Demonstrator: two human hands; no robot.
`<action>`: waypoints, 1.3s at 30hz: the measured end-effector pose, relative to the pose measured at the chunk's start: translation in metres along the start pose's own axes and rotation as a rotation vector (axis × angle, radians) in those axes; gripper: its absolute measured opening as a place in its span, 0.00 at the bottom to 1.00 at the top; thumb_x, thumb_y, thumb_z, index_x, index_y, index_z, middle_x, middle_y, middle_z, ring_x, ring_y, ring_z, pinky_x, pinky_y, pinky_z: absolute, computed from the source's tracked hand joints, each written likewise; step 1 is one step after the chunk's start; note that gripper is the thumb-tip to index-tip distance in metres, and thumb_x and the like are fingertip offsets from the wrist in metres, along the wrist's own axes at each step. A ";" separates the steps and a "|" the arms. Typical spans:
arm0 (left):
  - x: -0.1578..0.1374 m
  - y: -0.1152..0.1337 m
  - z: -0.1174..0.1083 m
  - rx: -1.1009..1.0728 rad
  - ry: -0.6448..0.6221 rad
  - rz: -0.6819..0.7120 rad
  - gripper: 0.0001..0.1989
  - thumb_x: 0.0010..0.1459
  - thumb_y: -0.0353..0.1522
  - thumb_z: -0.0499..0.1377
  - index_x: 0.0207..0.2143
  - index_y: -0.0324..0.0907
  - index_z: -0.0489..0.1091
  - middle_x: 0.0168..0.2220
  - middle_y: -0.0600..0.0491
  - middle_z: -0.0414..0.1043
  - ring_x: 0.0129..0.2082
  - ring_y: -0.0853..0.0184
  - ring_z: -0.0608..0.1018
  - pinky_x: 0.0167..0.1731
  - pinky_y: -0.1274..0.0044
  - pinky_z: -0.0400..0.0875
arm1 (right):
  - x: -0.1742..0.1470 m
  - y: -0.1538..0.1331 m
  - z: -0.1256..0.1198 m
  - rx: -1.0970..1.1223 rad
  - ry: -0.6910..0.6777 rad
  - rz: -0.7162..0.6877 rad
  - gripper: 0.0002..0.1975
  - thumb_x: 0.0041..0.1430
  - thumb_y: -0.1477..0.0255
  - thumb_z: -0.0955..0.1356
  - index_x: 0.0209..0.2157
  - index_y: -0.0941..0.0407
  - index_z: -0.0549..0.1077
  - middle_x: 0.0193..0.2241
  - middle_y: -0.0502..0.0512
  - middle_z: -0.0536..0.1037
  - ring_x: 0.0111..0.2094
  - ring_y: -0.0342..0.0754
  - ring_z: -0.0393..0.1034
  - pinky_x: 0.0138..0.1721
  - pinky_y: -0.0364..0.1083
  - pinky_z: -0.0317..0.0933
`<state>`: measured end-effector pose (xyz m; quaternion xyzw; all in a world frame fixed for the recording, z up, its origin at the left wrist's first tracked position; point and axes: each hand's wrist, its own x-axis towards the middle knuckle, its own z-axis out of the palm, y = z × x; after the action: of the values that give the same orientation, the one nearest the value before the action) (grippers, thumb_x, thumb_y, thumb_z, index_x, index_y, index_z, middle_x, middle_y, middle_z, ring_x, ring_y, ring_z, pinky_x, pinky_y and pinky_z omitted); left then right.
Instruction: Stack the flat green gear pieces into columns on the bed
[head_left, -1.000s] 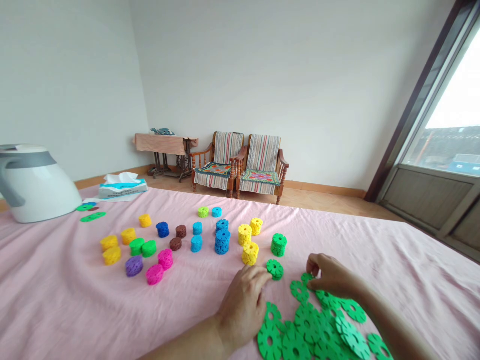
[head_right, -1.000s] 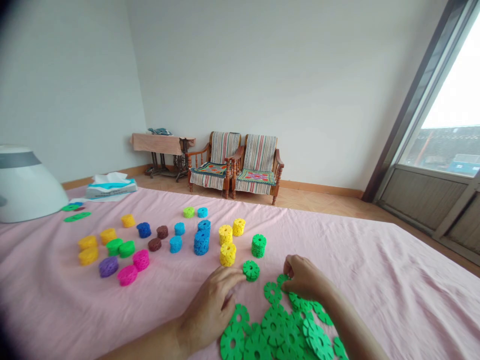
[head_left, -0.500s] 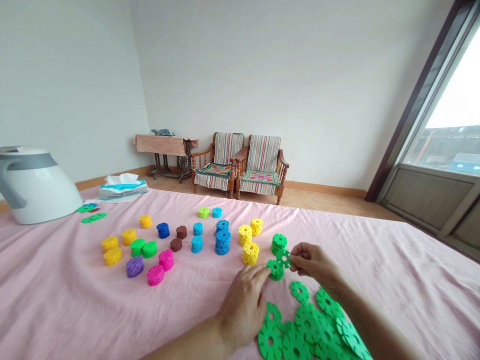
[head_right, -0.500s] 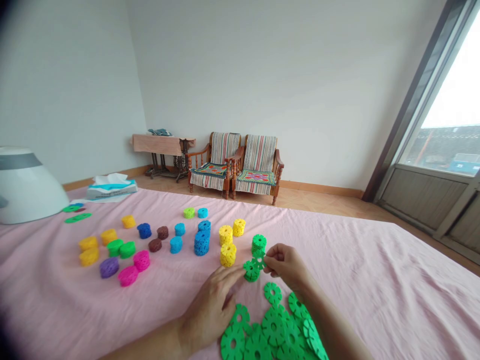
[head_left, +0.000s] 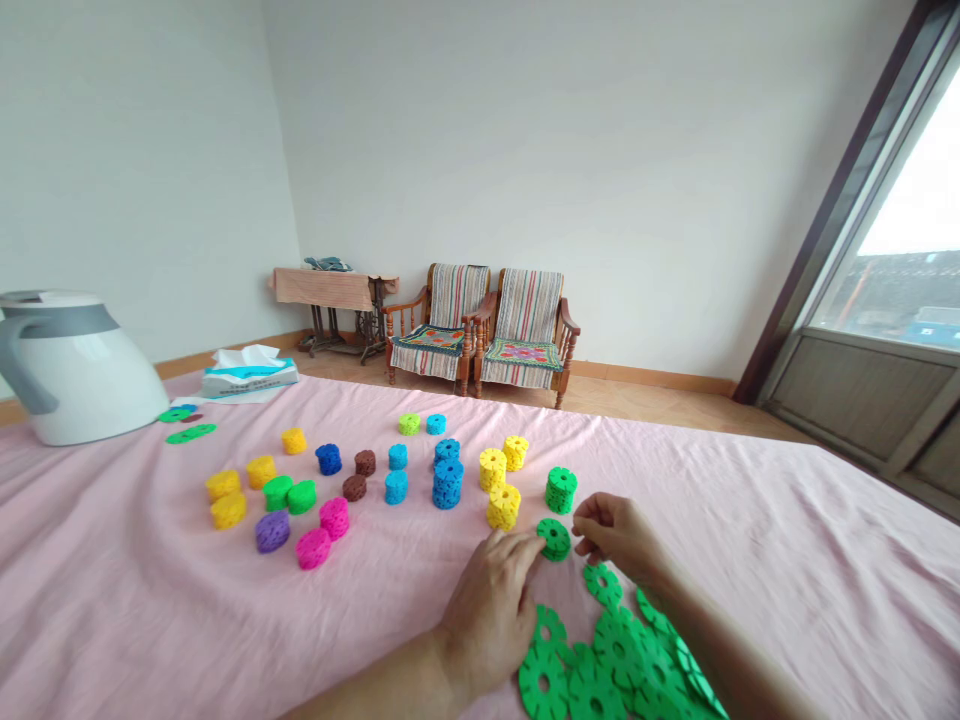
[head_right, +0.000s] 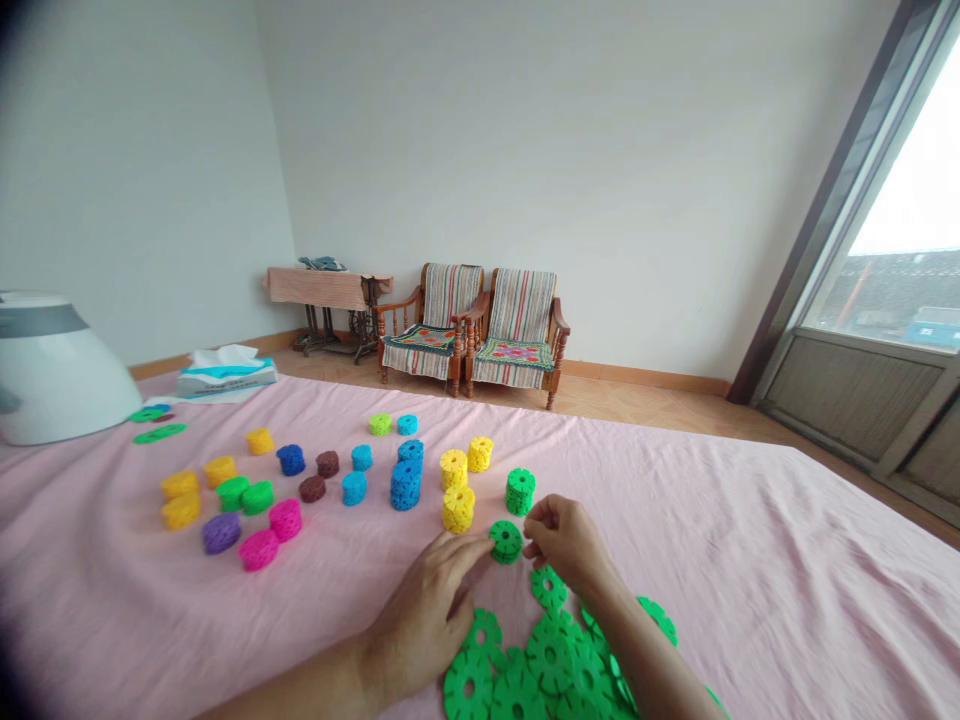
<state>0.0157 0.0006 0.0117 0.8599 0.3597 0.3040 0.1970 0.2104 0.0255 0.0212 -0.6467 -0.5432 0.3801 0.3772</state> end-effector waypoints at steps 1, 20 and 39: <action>0.000 0.000 0.000 0.001 0.000 0.001 0.31 0.43 0.18 0.48 0.51 0.43 0.63 0.51 0.52 0.66 0.52 0.66 0.65 0.56 0.72 0.57 | -0.002 -0.001 -0.005 -0.084 0.004 -0.038 0.02 0.47 0.75 0.62 0.23 0.56 0.64 0.18 0.48 0.70 0.20 0.44 0.69 0.21 0.42 0.59; 0.000 -0.001 0.001 0.010 -0.004 0.007 0.31 0.44 0.19 0.48 0.52 0.43 0.63 0.52 0.52 0.65 0.53 0.66 0.65 0.56 0.72 0.57 | -0.009 -0.009 -0.020 0.057 -0.071 -0.063 0.07 0.47 0.70 0.67 0.22 0.56 0.63 0.15 0.46 0.70 0.18 0.39 0.63 0.20 0.39 0.57; -0.001 -0.003 0.002 0.046 -0.043 -0.020 0.33 0.45 0.19 0.48 0.57 0.40 0.57 0.53 0.50 0.63 0.54 0.64 0.62 0.58 0.71 0.54 | 0.002 -0.002 0.008 0.211 -0.012 0.122 0.10 0.48 0.73 0.68 0.19 0.56 0.63 0.13 0.46 0.70 0.16 0.41 0.68 0.19 0.41 0.66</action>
<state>0.0153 0.0017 0.0087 0.8670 0.3707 0.2749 0.1878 0.2023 0.0281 0.0197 -0.6330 -0.4622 0.4610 0.4161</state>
